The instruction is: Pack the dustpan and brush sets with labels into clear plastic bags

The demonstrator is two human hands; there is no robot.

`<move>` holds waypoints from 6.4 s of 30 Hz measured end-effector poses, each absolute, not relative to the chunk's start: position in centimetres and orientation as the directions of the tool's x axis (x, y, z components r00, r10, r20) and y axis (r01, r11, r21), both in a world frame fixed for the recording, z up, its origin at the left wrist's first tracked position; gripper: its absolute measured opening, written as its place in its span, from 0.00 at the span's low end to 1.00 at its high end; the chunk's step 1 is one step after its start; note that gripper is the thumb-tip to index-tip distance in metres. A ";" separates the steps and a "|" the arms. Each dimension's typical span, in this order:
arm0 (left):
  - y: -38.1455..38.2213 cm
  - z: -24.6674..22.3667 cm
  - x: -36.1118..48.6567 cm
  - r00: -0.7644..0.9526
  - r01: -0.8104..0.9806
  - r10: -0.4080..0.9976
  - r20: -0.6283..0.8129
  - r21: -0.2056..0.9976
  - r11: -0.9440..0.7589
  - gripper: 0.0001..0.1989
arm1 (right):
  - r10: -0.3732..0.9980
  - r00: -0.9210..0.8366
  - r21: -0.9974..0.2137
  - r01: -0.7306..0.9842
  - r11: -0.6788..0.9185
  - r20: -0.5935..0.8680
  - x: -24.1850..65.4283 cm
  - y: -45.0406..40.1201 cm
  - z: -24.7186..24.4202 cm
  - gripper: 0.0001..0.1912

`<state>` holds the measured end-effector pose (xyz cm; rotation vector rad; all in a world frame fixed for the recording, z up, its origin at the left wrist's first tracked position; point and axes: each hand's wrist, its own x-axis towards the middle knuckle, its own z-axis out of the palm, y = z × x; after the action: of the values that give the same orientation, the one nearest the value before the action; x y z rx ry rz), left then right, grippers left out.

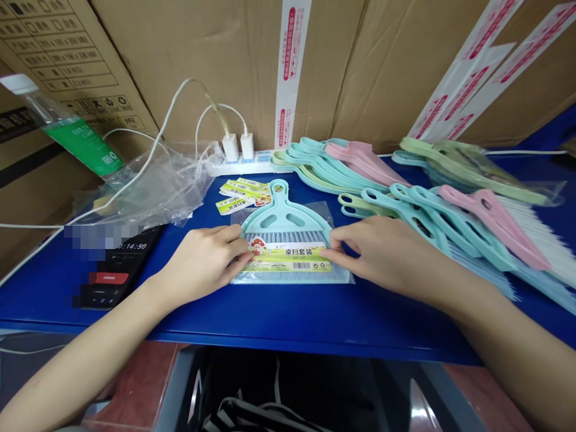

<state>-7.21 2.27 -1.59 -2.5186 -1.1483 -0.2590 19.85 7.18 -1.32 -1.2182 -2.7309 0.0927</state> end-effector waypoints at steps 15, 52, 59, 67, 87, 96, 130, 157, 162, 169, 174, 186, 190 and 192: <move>1.9 -1.5 -6.8 0.779 0.627 0.596 0.195 -0.264 -0.733 0.21 | 0.348 -0.871 -0.029 0.360 0.932 0.346 19.2 6.6 -2.0 0.12; 2.2 -0.9 -6.0 0.699 0.712 0.714 0.043 -0.134 -0.689 0.21 | 0.342 -0.876 0.005 0.365 0.931 0.340 18.4 6.3 -3.0 0.13; 2.3 -0.7 -6.5 0.696 0.717 0.714 0.071 -0.109 -0.688 0.20 | 0.373 -0.877 -0.036 0.381 0.924 0.302 19.1 6.5 -2.6 0.16; 2.3 -0.5 -7.0 0.687 0.727 0.717 0.122 -0.104 -0.679 0.19 | 0.393 -0.873 -0.031 0.402 0.915 0.289 20.2 6.9 -2.5 0.12; 2.6 0.6 -8.7 0.609 0.785 0.793 0.019 0.125 -0.606 0.22 | 0.514 -0.834 -0.174 0.486 0.856 0.199 22.2 7.4 -2.3 0.10; 2.6 1.0 -9.2 0.554 0.824 0.831 -0.044 0.169 -0.541 0.21 | 0.545 -0.827 -0.197 0.516 0.834 0.140 22.5 7.7 -1.7 0.17; 1.7 -1.4 -6.8 0.824 0.555 0.538 0.177 -0.063 -0.829 0.13 | 0.304 -0.898 -0.183 0.257 0.949 0.318 19.1 6.5 -1.6 0.18; 1.9 -1.1 -6.0 0.825 0.564 0.559 0.085 -0.176 -0.806 0.11 | 0.418 -0.880 -0.094 0.407 0.908 0.226 18.7 5.9 -1.5 0.18; 1.9 -1.0 -6.3 0.825 0.564 0.557 0.095 -0.177 -0.806 0.11 | 0.437 -0.870 -0.076 0.432 0.899 0.230 18.9 5.9 -1.3 0.19; 1.9 -0.7 -7.0 0.813 0.582 0.574 0.096 -0.155 -0.799 0.14 | 0.447 -0.869 -0.096 0.436 0.895 0.213 19.4 6.1 -1.0 0.18; 2.0 -0.4 -7.5 0.802 0.597 0.589 0.100 -0.085 -0.798 0.16 | 0.455 -0.870 -0.104 0.443 0.891 0.190 19.8 6.2 -0.8 0.18; 2.2 0.4 -8.5 0.769 0.629 0.628 0.120 0.029 -0.777 0.18 | 0.479 -0.865 -0.099 0.469 0.878 0.149 20.7 6.5 -0.7 0.18; 2.2 0.4 -8.7 0.762 0.638 0.639 0.104 0.048 -0.769 0.18 | 0.479 -0.867 -0.114 0.466 0.877 0.137 21.0 6.6 -0.7 0.19; 2.3 0.5 -8.7 0.758 0.643 0.645 0.099 0.054 -0.764 0.18 | 0.476 -0.869 -0.120 0.462 0.879 0.138 21.2 6.7 -0.7 0.19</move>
<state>-8.69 2.28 0.49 -2.9610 -1.0840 -0.1762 21.16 6.67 -0.66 -0.7253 -2.8849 0.1235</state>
